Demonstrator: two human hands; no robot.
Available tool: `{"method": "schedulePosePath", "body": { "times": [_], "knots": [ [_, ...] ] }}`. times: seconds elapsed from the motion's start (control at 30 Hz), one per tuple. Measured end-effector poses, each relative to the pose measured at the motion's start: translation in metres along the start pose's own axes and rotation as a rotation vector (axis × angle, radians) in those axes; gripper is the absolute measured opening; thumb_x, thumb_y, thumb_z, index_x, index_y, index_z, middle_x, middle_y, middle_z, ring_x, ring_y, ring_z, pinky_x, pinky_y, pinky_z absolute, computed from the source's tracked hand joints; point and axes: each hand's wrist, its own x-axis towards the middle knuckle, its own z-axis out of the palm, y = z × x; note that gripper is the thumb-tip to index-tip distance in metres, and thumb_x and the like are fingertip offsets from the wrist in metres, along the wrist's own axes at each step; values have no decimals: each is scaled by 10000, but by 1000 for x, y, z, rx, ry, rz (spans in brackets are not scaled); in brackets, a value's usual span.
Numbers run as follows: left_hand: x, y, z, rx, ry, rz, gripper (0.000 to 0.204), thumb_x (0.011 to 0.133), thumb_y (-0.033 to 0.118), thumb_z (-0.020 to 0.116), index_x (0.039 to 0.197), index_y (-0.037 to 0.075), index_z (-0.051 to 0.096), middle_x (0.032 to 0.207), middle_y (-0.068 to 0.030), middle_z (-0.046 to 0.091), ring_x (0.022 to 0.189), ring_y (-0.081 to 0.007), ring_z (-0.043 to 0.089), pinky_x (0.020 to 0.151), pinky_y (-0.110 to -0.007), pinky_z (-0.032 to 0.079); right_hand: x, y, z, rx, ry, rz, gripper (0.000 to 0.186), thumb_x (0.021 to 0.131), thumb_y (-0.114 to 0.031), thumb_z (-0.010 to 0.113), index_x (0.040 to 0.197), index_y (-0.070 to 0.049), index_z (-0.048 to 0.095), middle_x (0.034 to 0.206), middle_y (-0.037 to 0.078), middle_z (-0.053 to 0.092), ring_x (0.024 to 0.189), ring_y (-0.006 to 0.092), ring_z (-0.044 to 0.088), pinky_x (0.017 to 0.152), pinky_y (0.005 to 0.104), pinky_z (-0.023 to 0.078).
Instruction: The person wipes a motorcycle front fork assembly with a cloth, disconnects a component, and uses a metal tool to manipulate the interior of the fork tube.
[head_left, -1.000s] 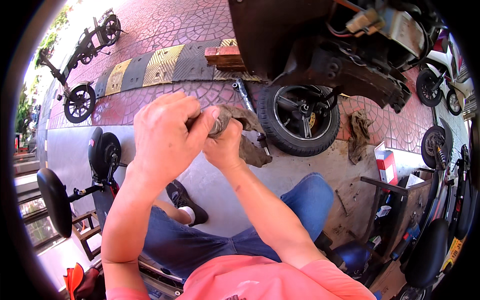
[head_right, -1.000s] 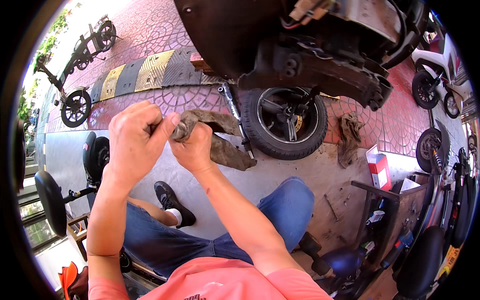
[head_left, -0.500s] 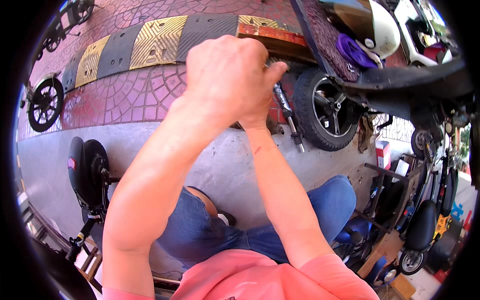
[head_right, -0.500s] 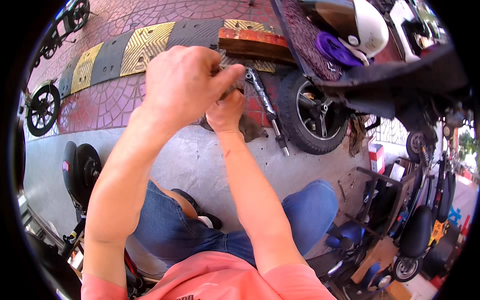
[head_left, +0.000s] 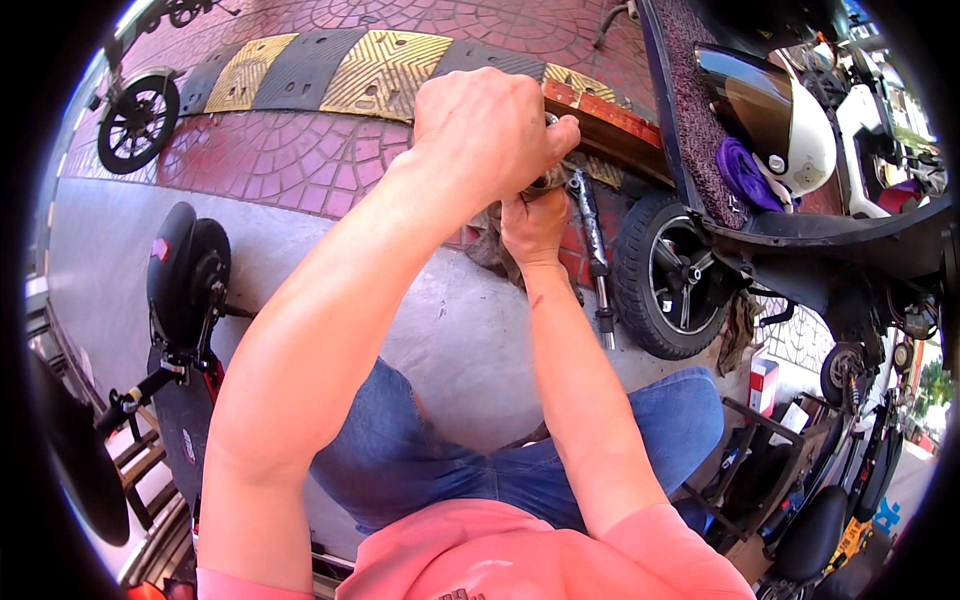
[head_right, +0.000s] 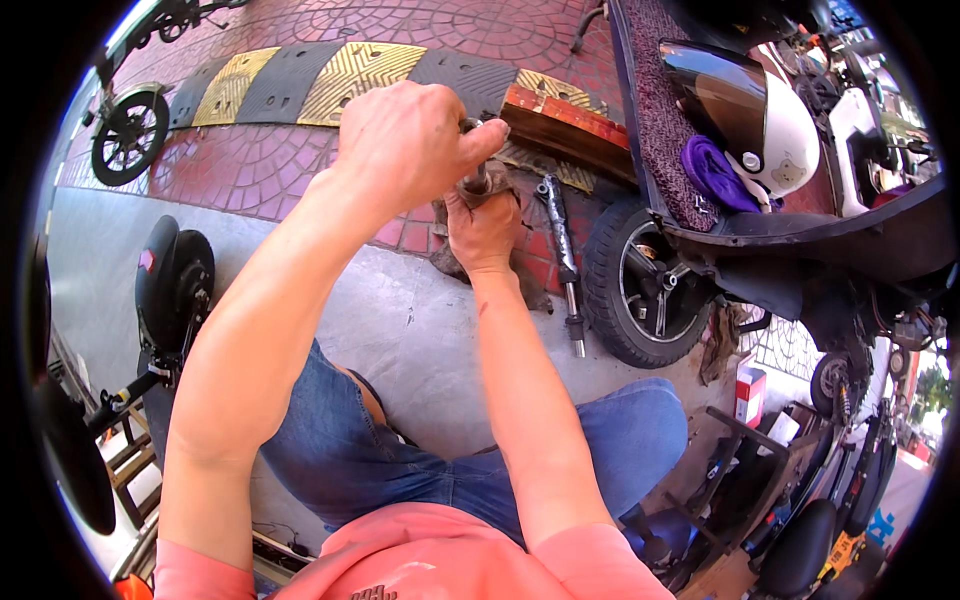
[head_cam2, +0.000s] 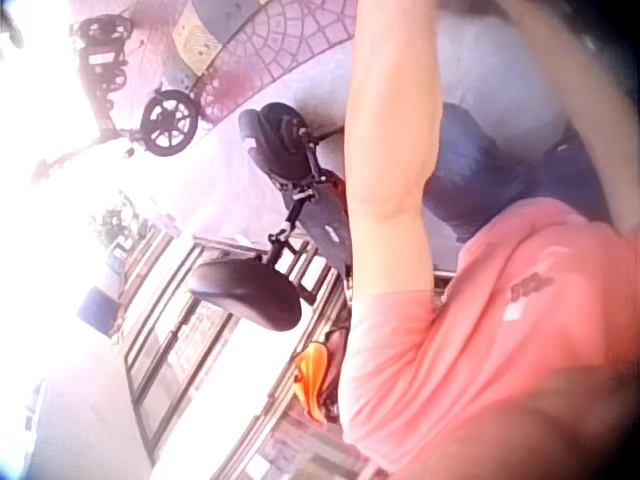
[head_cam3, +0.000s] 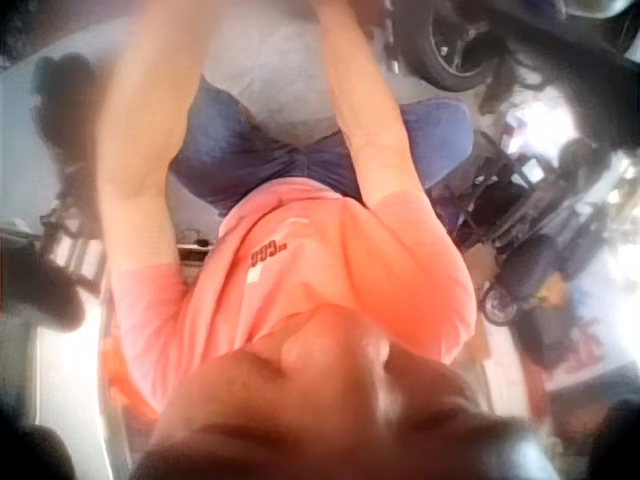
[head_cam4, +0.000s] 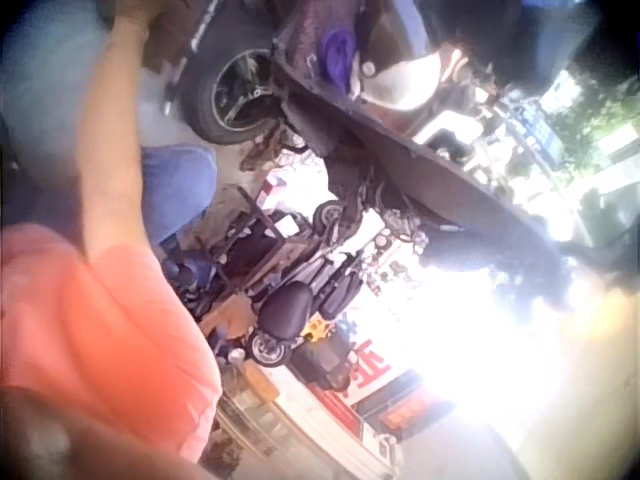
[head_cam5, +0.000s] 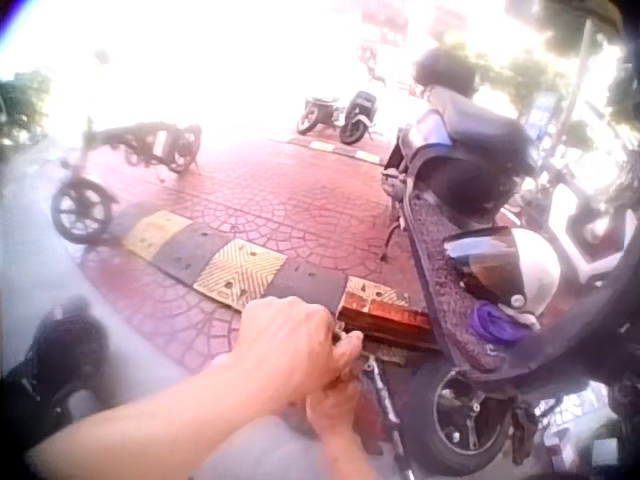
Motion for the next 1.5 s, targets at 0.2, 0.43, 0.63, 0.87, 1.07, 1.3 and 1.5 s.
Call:
{"method": "schedulePosePath", "body": {
  "times": [0.2,0.43,0.63,0.87,1.07,1.3,1.5],
  "knots": [
    [0,-18,-5,70,-95,-186,603,917,574,659,710,15,754,719,-202,730,755,-390,748,743,-480,601,-16,-5,-29,353,138,240,515,1104,-476,583,1162,17,720,1112,113,749,1058,250,685,956,397,513],
    [20,-15,0,27,-172,-325,640,887,632,644,878,9,795,904,-206,778,942,-372,769,879,-471,591,-6,-7,-100,743,498,273,625,1107,-496,573,1405,53,563,1368,123,631,1227,232,615,1096,394,483],
    [26,-37,-9,0,-296,-426,652,908,609,599,1164,46,803,1147,-162,793,1116,-337,753,952,-433,582,-7,-96,-178,820,-93,263,448,1002,-83,558,1414,92,546,1324,175,667,1205,307,672,1036,433,551],
    [24,-45,-7,-48,-312,-415,670,906,614,599,1201,44,791,1209,-170,780,1155,-338,740,974,-435,577,-11,-66,-175,799,152,129,369,1021,-115,635,1355,42,653,1350,172,690,1180,282,706,1067,437,556],
    [16,-43,1,-35,-200,-346,588,874,553,608,883,-10,777,893,-197,768,896,-367,753,838,-449,586,-6,-51,-142,1022,335,380,510,1044,-320,625,1398,43,574,1241,159,698,1064,300,718,977,437,594],
    [-9,-91,-10,-24,-334,-369,513,915,520,612,887,33,769,880,-191,751,850,-364,724,800,-461,572,-2,-62,-113,741,141,275,372,1021,-223,632,1280,41,603,1074,109,690,912,212,682,810,357,573],
    [-23,-59,-26,-154,-408,-308,555,877,507,681,730,-26,728,687,-215,680,714,-375,703,718,-452,570,-65,86,9,722,19,558,274,1096,-266,601,1180,-35,723,928,-58,638,793,123,602,717,304,508]
  ]
}}
